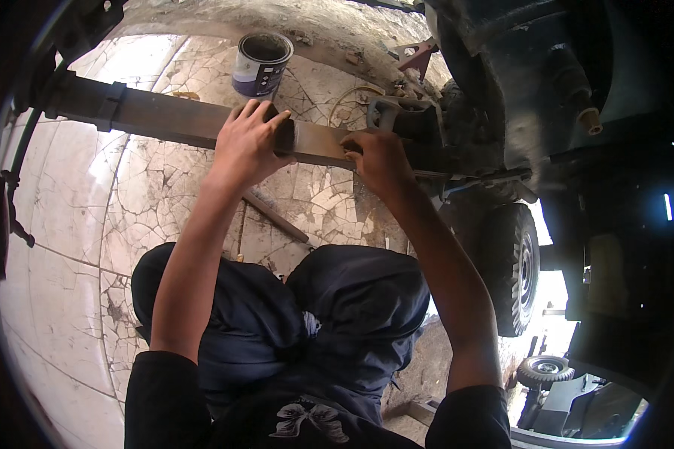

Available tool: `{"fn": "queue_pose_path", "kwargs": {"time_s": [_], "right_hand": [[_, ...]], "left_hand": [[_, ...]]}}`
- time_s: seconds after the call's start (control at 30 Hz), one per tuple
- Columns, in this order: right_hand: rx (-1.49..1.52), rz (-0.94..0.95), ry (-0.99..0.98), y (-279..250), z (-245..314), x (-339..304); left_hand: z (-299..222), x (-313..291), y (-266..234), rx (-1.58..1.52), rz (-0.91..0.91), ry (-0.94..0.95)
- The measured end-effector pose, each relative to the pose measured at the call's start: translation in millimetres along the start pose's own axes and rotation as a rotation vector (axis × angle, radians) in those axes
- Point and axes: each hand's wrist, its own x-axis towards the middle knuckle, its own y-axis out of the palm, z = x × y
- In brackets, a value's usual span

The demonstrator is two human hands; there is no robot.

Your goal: The person scrubs a long metal frame under a vehicle using a wire brush and a small container of liquid. They repeatedly dip the brush into the container and scrub different sections of the frame, focusing on removing rust or debris.

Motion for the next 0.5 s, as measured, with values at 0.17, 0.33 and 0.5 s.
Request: {"fn": "queue_pose_path", "kwargs": {"time_s": [0.17,0.33,0.5], "right_hand": [[0.073,-0.033,-0.028,-1.0,-7.4,2.9],[0.131,-0.048,0.083,3.2,1.2,19.8],[0.073,-0.086,0.093,16.2,-0.7,52.2]], "left_hand": [[-1.6,7.2,-3.3,-0.022,0.018,-0.029],[0.5,7.3,-2.5,-0.032,0.020,-0.033],[-3.5,12.2,-6.2,-0.057,0.070,-0.054]]}}
